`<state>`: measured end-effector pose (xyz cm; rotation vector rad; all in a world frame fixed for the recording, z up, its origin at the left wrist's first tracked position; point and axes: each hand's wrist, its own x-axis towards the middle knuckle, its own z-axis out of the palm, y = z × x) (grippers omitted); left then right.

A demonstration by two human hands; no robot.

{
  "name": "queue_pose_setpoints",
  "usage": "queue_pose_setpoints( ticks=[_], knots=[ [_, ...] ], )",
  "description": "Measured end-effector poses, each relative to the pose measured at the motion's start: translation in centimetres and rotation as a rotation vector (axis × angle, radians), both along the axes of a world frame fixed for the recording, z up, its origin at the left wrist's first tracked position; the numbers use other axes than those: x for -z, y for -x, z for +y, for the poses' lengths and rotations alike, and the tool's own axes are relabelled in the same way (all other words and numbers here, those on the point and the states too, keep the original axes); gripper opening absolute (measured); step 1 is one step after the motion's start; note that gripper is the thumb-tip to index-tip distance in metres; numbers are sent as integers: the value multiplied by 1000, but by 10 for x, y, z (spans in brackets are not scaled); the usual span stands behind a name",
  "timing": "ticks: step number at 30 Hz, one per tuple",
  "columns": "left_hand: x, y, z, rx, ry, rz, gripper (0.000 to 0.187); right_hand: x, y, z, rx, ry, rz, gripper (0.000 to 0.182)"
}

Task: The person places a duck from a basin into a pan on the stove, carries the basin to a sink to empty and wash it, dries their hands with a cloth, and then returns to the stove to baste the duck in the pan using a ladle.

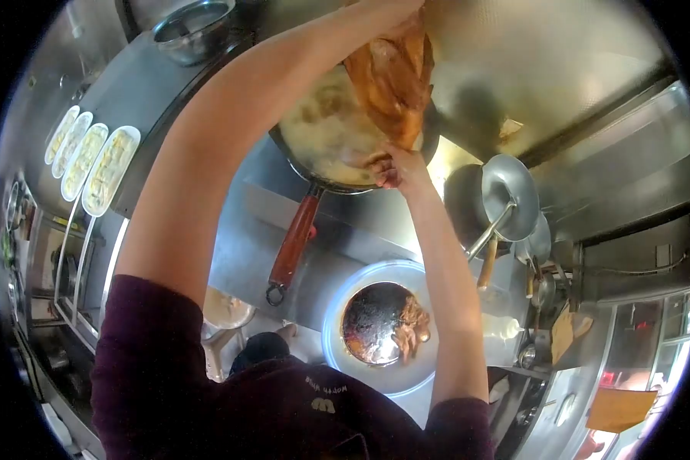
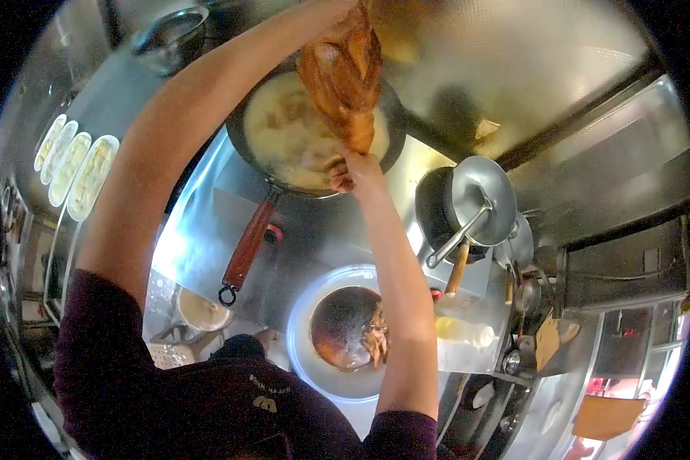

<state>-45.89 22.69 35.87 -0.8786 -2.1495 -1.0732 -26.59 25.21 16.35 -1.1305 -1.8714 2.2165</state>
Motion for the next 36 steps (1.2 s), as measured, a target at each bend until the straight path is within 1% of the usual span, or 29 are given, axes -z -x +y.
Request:
queue_pose_setpoints(
  ticks=[2, 5, 6, 8, 11, 14, 17, 20, 23, 24, 25, 26, 29, 31, 33, 35, 36],
  knots=[
    [-15, -41, -25, 381, -409, -439, 44, -15, -4, -11, 35, -58, -27, 27],
    [-12, -57, -36, 451, -231, -618, 45, -35, -14, -14, 38, -182, 63, 26],
    [2, -48, -20, 446, -394, -432, 45, -43, -19, -16, 45, -238, 56, 26],
    [46, -23, 24, 423, -708, -57, 45, -56, -31, -20, 64, -347, 38, 26],
    [61, -32, 20, 328, -451, -329, 45, -57, -61, -13, 40, -395, 90, 26],
    [90, -18, 36, 311, -455, -371, 43, -60, -95, -16, 92, -431, 63, 23],
    [100, -18, 37, 325, -432, -586, 43, -55, -127, -16, 108, -466, 55, 22],
    [111, -13, 34, 445, -429, -663, 41, -48, -152, -17, 155, -469, 65, 20],
    [90, -40, 16, 470, -610, -904, 38, -42, -169, -20, 170, -460, 24, 20],
    [114, -14, 33, 522, -523, -743, 36, -39, -173, -21, 170, -455, 34, 19],
    [156, 32, 62, 570, -437, -580, 44, -38, -176, -22, 161, -456, 26, 19],
    [178, 57, 77, 615, -350, -415, 56, -38, -178, -23, 153, -461, 19, 18],
    [127, -6, 31, 313, -160, -616, 55, -35, -183, -23, 147, -471, 35, 17],
    [139, 10, 32, 436, -220, -383, 50, -37, -183, -24, 151, -478, 35, 17],
    [144, 23, 24, 473, -137, -266, 48, -35, -185, -24, 151, -475, 45, 17],
    [140, 32, 10, 425, 87, -270, 47, -31, -189, -25, 148, -474, 50, 17],
    [135, 32, 2, 381, 184, -188, 44, -27, -191, -24, 146, -477, 55, 17]
  ],
)
